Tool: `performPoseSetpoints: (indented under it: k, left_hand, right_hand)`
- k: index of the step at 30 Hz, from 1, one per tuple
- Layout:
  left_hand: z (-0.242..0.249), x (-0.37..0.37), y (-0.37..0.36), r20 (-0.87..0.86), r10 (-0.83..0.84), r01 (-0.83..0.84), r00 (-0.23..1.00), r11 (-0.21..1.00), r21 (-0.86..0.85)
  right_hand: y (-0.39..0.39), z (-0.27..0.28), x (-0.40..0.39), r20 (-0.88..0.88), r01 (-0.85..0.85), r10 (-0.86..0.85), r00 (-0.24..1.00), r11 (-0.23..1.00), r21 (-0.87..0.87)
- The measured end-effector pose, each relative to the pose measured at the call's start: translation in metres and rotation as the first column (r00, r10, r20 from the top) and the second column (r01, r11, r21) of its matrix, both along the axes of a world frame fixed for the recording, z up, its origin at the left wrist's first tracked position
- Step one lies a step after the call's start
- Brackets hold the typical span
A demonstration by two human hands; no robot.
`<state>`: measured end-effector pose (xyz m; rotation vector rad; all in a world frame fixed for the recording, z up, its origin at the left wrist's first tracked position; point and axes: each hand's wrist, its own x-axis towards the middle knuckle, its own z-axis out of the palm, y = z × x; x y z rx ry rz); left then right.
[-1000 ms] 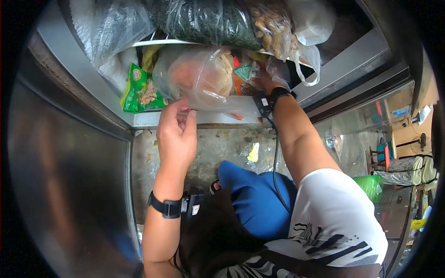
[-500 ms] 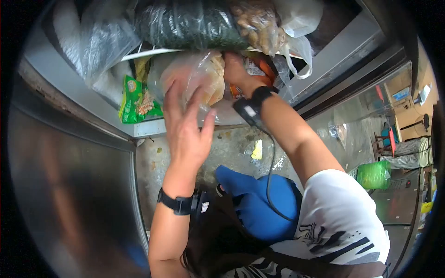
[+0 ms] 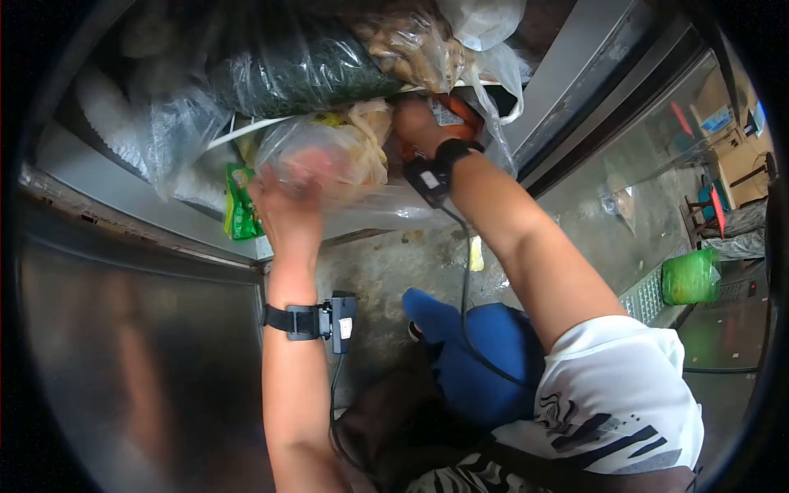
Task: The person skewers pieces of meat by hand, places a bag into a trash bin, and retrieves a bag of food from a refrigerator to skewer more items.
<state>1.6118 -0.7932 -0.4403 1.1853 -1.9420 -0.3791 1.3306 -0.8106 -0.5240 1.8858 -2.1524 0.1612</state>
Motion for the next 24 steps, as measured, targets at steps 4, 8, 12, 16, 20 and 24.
performPoseSetpoints:
  k: [4,8,12,16,20,24]
  left_hand:
    - [0.002,0.005,0.011,-0.019,-0.029,0.03,0.999,1.0,0.004]
    - [-0.006,0.013,0.003,-0.024,-0.013,0.014,1.0,0.998,0.056]
    - [0.002,0.009,0.012,-0.114,0.01,0.016,0.993,0.974,0.226]
    - [-0.012,0.009,0.008,-0.262,-0.08,0.11,0.962,0.988,0.104]
    - [0.0,0.013,0.009,-0.213,-0.001,0.038,0.977,0.985,0.171]
    - [0.0,0.005,0.012,-0.309,0.01,0.052,0.951,0.98,0.192]
  right_hand:
    - [0.043,0.037,0.026,0.27,0.238,-0.246,0.931,0.969,0.061]
    - [0.105,0.057,0.052,0.051,0.2,-0.217,0.975,0.953,0.228]
    - [0.167,0.077,0.062,-0.052,0.076,-0.057,0.997,0.829,0.553]
    - [0.183,0.085,0.066,-0.103,0.065,-0.013,0.995,0.853,0.518]
    - [0.176,0.107,0.065,-0.064,0.078,-0.055,0.996,0.888,0.452]
    - [0.151,0.13,0.063,0.386,-0.029,-0.059,0.92,0.975,0.219]
